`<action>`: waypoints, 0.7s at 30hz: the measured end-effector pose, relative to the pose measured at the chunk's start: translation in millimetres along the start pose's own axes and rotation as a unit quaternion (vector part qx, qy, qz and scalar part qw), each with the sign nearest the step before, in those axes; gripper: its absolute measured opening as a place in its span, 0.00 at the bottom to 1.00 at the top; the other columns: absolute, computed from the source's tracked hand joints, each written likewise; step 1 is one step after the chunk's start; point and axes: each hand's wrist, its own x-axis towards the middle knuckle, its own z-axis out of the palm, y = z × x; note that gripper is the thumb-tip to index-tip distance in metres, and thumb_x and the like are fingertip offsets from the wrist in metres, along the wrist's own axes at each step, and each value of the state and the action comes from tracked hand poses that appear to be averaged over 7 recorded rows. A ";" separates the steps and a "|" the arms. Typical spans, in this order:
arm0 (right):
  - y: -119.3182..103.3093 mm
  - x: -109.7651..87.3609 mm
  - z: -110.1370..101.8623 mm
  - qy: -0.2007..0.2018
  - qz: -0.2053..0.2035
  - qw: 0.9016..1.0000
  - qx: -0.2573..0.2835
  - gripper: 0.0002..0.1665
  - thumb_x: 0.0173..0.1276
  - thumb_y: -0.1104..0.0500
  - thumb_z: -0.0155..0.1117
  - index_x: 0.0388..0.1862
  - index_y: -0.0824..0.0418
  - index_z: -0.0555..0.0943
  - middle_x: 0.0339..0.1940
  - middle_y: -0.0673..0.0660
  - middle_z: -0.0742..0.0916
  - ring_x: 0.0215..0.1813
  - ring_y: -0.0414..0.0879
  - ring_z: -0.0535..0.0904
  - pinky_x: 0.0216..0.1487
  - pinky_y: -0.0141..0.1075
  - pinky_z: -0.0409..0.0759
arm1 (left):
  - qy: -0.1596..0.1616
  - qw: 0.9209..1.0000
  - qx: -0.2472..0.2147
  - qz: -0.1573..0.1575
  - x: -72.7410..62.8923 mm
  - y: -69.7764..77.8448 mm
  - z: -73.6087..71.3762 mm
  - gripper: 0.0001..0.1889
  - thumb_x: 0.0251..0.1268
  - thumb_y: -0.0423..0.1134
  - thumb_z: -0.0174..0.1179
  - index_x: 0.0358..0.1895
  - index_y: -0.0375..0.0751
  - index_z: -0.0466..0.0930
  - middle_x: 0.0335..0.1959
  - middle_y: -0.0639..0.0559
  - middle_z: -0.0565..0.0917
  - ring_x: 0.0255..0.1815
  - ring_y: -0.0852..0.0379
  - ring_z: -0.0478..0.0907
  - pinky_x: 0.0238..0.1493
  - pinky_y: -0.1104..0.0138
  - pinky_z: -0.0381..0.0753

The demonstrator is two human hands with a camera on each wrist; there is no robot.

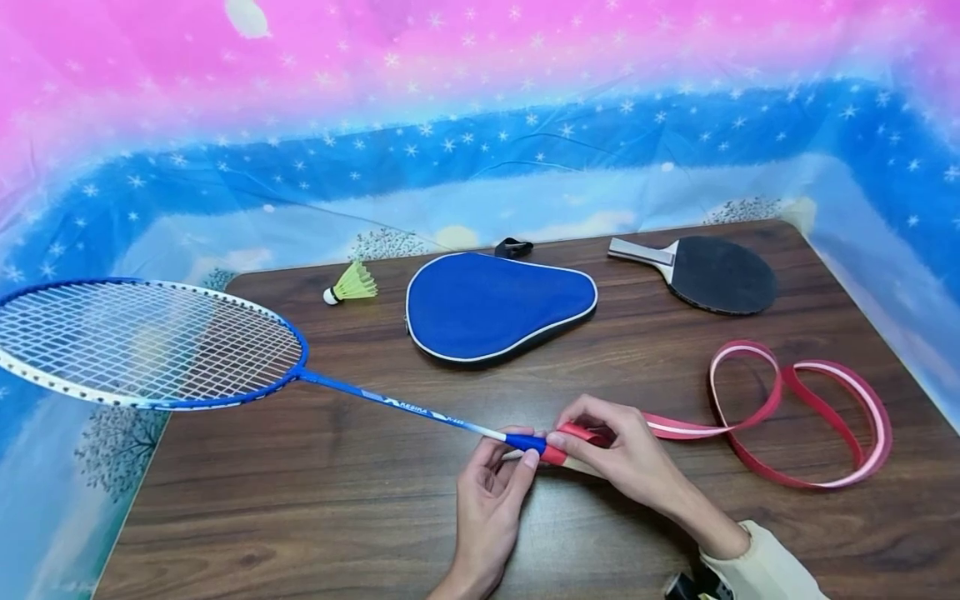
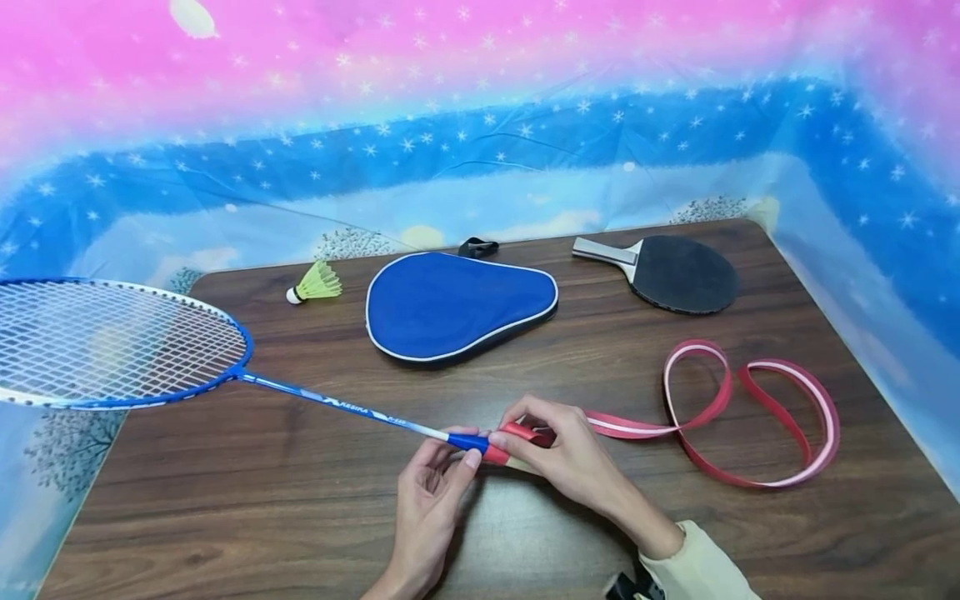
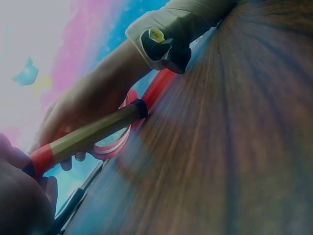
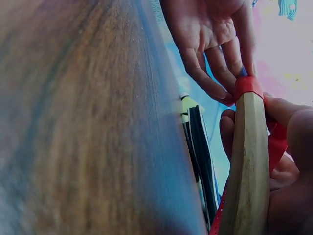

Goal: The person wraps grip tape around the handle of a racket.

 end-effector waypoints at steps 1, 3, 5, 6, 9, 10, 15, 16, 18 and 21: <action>0.0 0.2 0.2 -0.001 -0.001 1.000 0.004 0.06 0.66 0.54 0.70 0.38 0.44 0.81 0.31 0.45 0.84 0.32 0.41 0.78 0.29 0.33 0.77 | -0.002 1.000 -0.002 0.005 0.2 -0.8 0.0 0.13 0.68 0.29 0.60 0.53 0.30 0.77 0.50 0.36 0.82 0.52 0.43 0.80 0.53 0.63 0.79; 0.2 0.3 0.9 -0.002 -0.005 1.000 0.012 0.06 0.66 0.55 0.70 0.38 0.44 0.81 0.30 0.45 0.83 0.32 0.42 0.78 0.30 0.33 0.77 | -0.002 1.000 0.002 0.008 0.7 -1.7 0.1 0.13 0.68 0.28 0.60 0.53 0.30 0.77 0.50 0.36 0.82 0.52 0.43 0.79 0.53 0.63 0.80; 0.3 -0.1 1.7 0.000 -0.012 1.000 0.020 0.07 0.66 0.56 0.70 0.38 0.45 0.81 0.30 0.46 0.83 0.32 0.42 0.78 0.31 0.34 0.77 | -0.003 1.000 0.004 0.008 1.1 -1.9 0.3 0.13 0.68 0.28 0.60 0.53 0.29 0.76 0.50 0.36 0.81 0.53 0.43 0.79 0.54 0.62 0.80; 0.2 -0.3 2.0 0.001 -0.014 1.000 0.024 0.07 0.65 0.57 0.70 0.38 0.45 0.81 0.31 0.46 0.83 0.33 0.43 0.78 0.31 0.34 0.78 | -0.003 1.000 0.004 0.008 1.0 -1.7 0.4 0.13 0.68 0.28 0.60 0.53 0.29 0.76 0.50 0.36 0.81 0.53 0.44 0.78 0.54 0.61 0.79; -0.6 -0.5 2.9 0.001 -0.012 0.999 0.035 0.07 0.65 0.58 0.70 0.38 0.46 0.81 0.32 0.46 0.83 0.34 0.43 0.79 0.32 0.34 0.79 | -0.006 1.000 0.005 0.009 0.7 -0.7 0.4 0.13 0.68 0.29 0.60 0.54 0.29 0.76 0.50 0.36 0.81 0.53 0.44 0.78 0.54 0.61 0.79; -1.0 -0.7 3.1 -0.001 -0.008 0.999 0.041 0.07 0.66 0.58 0.70 0.38 0.47 0.81 0.32 0.47 0.83 0.34 0.43 0.79 0.32 0.34 0.79 | -0.008 1.000 0.004 0.011 0.6 -0.5 0.4 0.13 0.68 0.28 0.60 0.54 0.29 0.76 0.51 0.36 0.81 0.54 0.45 0.78 0.54 0.61 0.79; -2.0 -1.4 2.5 -0.008 0.018 0.999 0.050 0.06 0.66 0.57 0.69 0.39 0.47 0.81 0.32 0.48 0.84 0.31 0.43 0.79 0.28 0.35 0.79 | -0.019 0.999 0.006 0.029 0.1 -0.6 0.0 0.14 0.69 0.26 0.58 0.55 0.27 0.74 0.51 0.35 0.80 0.53 0.44 0.78 0.55 0.61 0.78; -1.8 -1.4 2.4 -0.009 0.022 0.998 0.050 0.06 0.67 0.57 0.69 0.39 0.47 0.81 0.32 0.48 0.84 0.31 0.43 0.79 0.27 0.35 0.79 | -0.022 0.999 0.007 0.029 0.1 -0.9 -0.3 0.14 0.69 0.26 0.57 0.55 0.26 0.73 0.51 0.35 0.80 0.54 0.44 0.78 0.56 0.61 0.78; -1.5 -1.2 2.1 -0.010 0.026 0.998 0.048 0.05 0.67 0.56 0.69 0.39 0.47 0.81 0.32 0.48 0.84 0.31 0.43 0.79 0.28 0.35 0.79 | -0.023 0.999 0.010 0.028 0.2 -1.3 -0.6 0.14 0.69 0.26 0.57 0.55 0.27 0.73 0.51 0.36 0.80 0.54 0.43 0.78 0.57 0.61 0.77; -2.4 -0.9 1.7 -0.012 0.030 0.998 0.062 0.05 0.66 0.56 0.69 0.39 0.48 0.82 0.32 0.49 0.84 0.32 0.44 0.79 0.29 0.36 0.79 | -0.024 1.000 0.011 0.014 0.4 -0.2 -1.1 0.13 0.69 0.27 0.57 0.55 0.30 0.74 0.52 0.38 0.81 0.55 0.43 0.77 0.58 0.61 0.76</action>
